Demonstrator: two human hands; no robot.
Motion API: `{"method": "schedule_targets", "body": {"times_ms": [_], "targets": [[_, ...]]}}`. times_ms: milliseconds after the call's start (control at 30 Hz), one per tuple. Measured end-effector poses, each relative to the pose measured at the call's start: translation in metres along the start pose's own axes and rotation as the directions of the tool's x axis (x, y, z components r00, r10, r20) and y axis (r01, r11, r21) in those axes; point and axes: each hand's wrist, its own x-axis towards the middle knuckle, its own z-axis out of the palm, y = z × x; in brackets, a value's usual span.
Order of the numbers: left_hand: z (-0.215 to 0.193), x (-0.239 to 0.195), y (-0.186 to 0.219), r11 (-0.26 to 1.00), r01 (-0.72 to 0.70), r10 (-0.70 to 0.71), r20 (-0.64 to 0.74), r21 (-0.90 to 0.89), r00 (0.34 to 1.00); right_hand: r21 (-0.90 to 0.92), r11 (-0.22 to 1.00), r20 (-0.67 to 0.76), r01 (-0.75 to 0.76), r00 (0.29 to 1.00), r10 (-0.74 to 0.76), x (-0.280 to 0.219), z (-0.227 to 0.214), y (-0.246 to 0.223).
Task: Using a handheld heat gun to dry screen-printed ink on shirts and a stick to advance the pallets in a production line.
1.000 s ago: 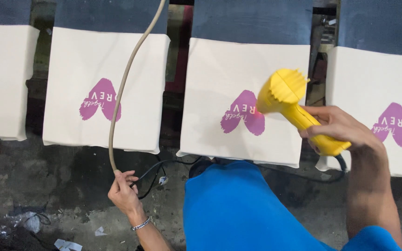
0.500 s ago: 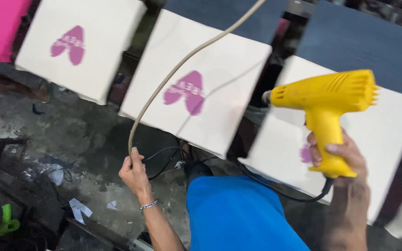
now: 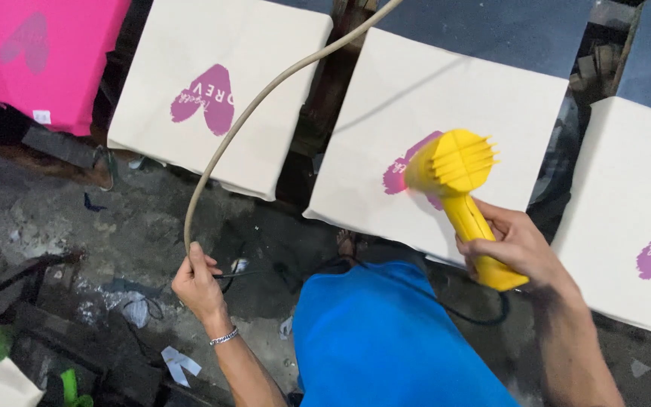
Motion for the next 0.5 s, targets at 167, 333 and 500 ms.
{"method": "schedule_targets", "body": {"times_ms": [167,333,500], "targets": [[-0.004,0.025,0.002,0.999,0.05,-0.05,0.077,0.0,0.996,0.009,0.995,0.054,-0.103,0.993,0.103,0.016,0.022,-0.002],[-0.023,0.031,0.06,0.963,0.235,-0.198,0.244,-0.135,0.95,-0.082,0.981,-0.116,-0.177,0.979,0.167,0.004,0.024,-0.014],[-0.048,0.021,0.082,0.837,0.419,-0.065,0.695,-0.353,0.716,-0.052,0.983,-0.184,-0.174,0.969,0.162,0.014,0.045,-0.02]]}}
